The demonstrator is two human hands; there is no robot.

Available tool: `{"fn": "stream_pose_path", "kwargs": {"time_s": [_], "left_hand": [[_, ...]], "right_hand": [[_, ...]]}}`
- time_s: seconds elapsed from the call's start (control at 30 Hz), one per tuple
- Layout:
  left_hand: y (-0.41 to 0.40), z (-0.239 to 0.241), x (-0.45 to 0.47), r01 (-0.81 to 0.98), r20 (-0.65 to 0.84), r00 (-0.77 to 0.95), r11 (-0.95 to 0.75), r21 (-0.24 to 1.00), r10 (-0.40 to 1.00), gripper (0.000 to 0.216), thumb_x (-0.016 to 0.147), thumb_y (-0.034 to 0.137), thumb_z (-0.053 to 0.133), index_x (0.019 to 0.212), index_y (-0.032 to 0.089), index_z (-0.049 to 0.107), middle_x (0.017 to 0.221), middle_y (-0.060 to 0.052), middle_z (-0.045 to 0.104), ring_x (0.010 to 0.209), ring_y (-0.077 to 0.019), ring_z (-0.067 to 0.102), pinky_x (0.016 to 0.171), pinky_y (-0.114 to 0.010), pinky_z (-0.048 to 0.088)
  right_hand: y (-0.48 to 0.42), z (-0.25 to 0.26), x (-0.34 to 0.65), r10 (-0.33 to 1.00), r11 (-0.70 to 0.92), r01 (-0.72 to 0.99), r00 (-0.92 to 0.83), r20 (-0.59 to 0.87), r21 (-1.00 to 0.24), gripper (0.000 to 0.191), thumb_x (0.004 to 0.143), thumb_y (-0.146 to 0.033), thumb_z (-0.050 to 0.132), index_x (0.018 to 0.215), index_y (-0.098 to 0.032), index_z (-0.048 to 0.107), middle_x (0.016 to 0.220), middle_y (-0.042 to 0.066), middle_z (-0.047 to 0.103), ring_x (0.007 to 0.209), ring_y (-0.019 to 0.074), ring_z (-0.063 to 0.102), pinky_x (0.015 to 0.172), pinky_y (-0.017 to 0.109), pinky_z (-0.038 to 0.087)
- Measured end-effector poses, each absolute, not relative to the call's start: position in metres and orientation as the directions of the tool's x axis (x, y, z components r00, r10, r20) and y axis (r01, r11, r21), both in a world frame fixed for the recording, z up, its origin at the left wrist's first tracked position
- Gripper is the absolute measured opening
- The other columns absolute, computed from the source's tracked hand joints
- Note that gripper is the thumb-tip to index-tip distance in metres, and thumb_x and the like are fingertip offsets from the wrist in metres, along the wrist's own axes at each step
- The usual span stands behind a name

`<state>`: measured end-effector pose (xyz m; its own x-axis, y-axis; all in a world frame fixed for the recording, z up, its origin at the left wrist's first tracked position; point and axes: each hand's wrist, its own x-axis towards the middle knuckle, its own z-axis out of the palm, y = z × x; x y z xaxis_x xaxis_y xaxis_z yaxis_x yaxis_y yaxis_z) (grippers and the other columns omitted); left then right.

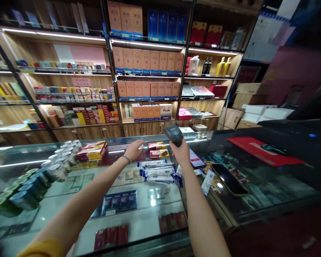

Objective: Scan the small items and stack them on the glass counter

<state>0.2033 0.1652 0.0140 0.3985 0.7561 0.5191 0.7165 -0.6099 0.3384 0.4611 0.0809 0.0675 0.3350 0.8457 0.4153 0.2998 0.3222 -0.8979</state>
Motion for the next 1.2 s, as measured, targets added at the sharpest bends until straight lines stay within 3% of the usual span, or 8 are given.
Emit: {"fn": "stream_pose_path", "kwargs": {"time_s": [0.33, 0.5, 0.7, 0.93, 1.03, 1.2], "left_hand": [[0.211, 0.005, 0.271, 0.762, 0.293, 0.491, -0.568, 0.312, 0.820, 0.037, 0.088, 0.024, 0.062, 0.125, 0.018, 0.065, 0.128, -0.014, 0.064, 0.119, -0.0265, 0.060, 0.102, -0.035, 0.046], [0.216, 0.003, 0.282, 0.840, 0.174, 0.473, -0.502, 0.207, 0.863, 0.024, 0.090, 0.029, 0.058, 0.106, 0.019, 0.072, 0.104, -0.015, 0.073, 0.102, -0.0290, 0.068, 0.089, -0.038, 0.051], [0.209, 0.012, 0.290, 0.864, 0.171, 0.445, -0.472, 0.177, 0.879, 0.010, 0.086, 0.019, 0.063, 0.085, 0.016, 0.072, 0.090, -0.019, 0.073, 0.098, -0.0315, 0.070, 0.092, -0.042, 0.050], [0.191, 0.038, 0.272, 0.879, 0.277, 0.391, -0.446, 0.172, 0.878, 0.018, 0.094, 0.020, 0.052, 0.102, 0.015, 0.068, 0.096, -0.020, 0.072, 0.102, -0.0305, 0.069, 0.092, -0.041, 0.048], [0.181, 0.052, 0.248, 0.886, 0.334, 0.270, -0.368, 0.281, 0.903, 0.018, 0.094, 0.025, 0.053, 0.102, 0.016, 0.067, 0.093, -0.016, 0.072, 0.097, -0.0277, 0.070, 0.087, -0.036, 0.050], [0.153, 0.056, 0.190, 0.647, 0.408, -0.010, -0.305, 0.699, 0.913, 0.011, 0.084, 0.019, 0.062, 0.094, 0.018, 0.065, 0.092, -0.008, 0.074, 0.089, -0.0220, 0.070, 0.082, -0.032, 0.052]], "right_hand": [[0.083, 0.064, 0.464, 0.835, 0.298, 0.315, 0.372, 0.406, -0.901, 0.025, 0.075, -0.043, 0.069, 0.089, -0.026, 0.057, 0.050, -0.005, 0.056, 0.036, 0.0164, 0.052, 0.037, 0.029, 0.042], [0.083, 0.065, 0.462, 0.840, 0.289, 0.305, 0.375, 0.393, -0.908, 0.026, 0.075, -0.044, 0.069, 0.089, -0.025, 0.057, 0.051, -0.005, 0.056, 0.036, 0.0163, 0.052, 0.037, 0.029, 0.042], [0.081, 0.067, 0.459, 0.833, 0.290, 0.314, 0.381, 0.400, -0.904, 0.026, 0.075, -0.045, 0.068, 0.086, -0.025, 0.056, 0.051, -0.005, 0.056, 0.036, 0.0156, 0.052, 0.039, 0.029, 0.043], [0.079, 0.067, 0.455, 0.822, 0.343, 0.288, 0.368, 0.434, -0.894, 0.024, 0.075, -0.044, 0.069, 0.083, -0.026, 0.056, 0.051, -0.005, 0.056, 0.038, 0.0155, 0.052, 0.040, 0.029, 0.044], [0.078, 0.069, 0.448, 0.832, 0.353, 0.253, 0.355, 0.426, -0.901, 0.025, 0.075, -0.045, 0.069, 0.081, -0.026, 0.055, 0.051, -0.005, 0.056, 0.038, 0.0152, 0.052, 0.040, 0.029, 0.043], [0.072, 0.073, 0.427, 0.875, 0.349, 0.144, 0.303, 0.377, -0.926, 0.027, 0.076, -0.045, 0.069, 0.070, -0.026, 0.051, 0.047, -0.005, 0.053, 0.037, 0.0147, 0.050, 0.039, 0.029, 0.043]]}}
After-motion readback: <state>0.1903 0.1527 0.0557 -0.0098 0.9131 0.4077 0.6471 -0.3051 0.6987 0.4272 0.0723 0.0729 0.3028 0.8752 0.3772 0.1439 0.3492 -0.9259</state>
